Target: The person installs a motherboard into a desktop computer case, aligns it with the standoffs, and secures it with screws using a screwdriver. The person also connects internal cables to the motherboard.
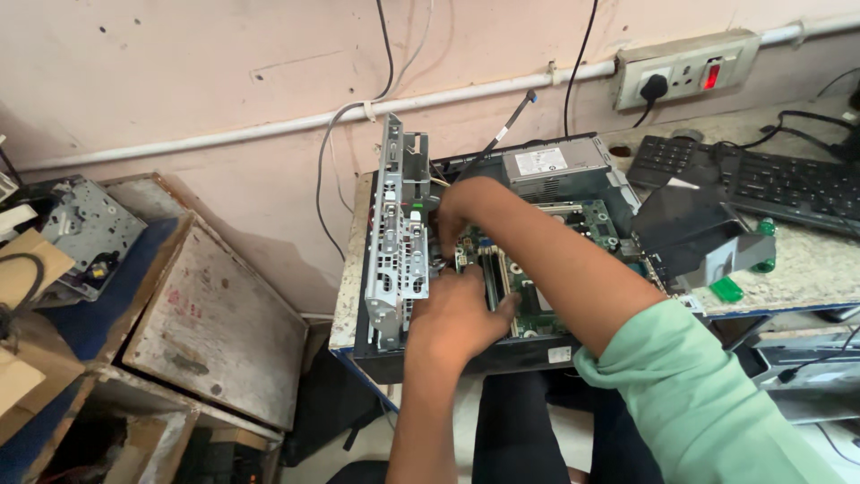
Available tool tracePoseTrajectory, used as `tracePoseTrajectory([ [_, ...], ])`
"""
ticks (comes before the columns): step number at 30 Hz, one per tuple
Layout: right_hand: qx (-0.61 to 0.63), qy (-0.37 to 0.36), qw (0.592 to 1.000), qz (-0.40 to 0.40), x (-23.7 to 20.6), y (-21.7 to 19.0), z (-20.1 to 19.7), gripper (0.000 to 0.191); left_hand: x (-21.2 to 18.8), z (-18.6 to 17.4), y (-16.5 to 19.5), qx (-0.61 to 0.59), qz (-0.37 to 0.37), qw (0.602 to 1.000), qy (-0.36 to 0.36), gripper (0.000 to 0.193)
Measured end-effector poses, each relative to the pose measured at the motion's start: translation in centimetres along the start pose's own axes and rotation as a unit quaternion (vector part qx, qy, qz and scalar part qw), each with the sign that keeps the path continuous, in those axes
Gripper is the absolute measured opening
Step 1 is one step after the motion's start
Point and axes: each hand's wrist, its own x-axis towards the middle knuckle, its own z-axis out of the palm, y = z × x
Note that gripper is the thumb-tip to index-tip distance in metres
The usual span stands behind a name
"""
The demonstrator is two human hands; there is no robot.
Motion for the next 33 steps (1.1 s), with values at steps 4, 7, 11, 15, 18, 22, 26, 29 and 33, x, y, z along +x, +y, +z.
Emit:
tracePoseTrajectory([
  [4, -0.058, -0.031, 0.998, 0.013, 0.2, -1.1, 0.3, 0.080, 0.1, -0.1, 0.3, 0.011, -0.012, 0.999, -0.029, 0.056],
  [7, -0.078, -0.013, 0.997, 0.025, -0.5, -1.8, 0.3, 0.074, 0.2, -0.1, 0.5, 0.012, -0.010, 0.999, -0.028, 0.055],
  [11, -0.088, 0.011, 0.995, 0.055, -1.4, -1.9, 0.1, 0.062, 0.1, 0.0, 0.6, 0.015, -0.013, 1.000, -0.023, 0.055],
  [15, -0.063, 0.048, 0.996, -0.048, -1.1, -0.9, 0.2, 0.060, 0.0, 0.1, 0.7, 0.018, -0.012, 1.000, -0.019, 0.056],
  [18, -0.017, 0.078, 0.994, -0.070, -0.7, 0.2, 0.4, 0.057, 0.0, -0.1, 1.0, 0.024, -0.024, 0.999, -0.030, 0.057],
  [22, 0.106, 0.108, 0.987, -0.046, -1.2, 1.2, 0.4, 0.074, 0.1, -0.1, 1.2, 0.028, -0.024, 0.999, -0.025, 0.057],
  [26, 0.125, 0.118, 0.984, -0.040, -2.2, 0.8, 0.1, 0.086, 0.0, 0.1, 1.2, 0.023, -0.019, 0.999, -0.011, 0.057],
  [29, 0.037, 0.051, 0.998, -0.011, -2.4, -0.2, -0.3, 0.085, 0.1, 0.3, 1.0, 0.020, -0.008, 1.000, -0.009, 0.057],
  [33, -0.060, -0.029, 0.998, 0.019, -1.6, -1.3, -0.5, 0.083, 0.3, 0.3, 0.8, 0.026, 0.000, 0.999, -0.024, 0.055],
])
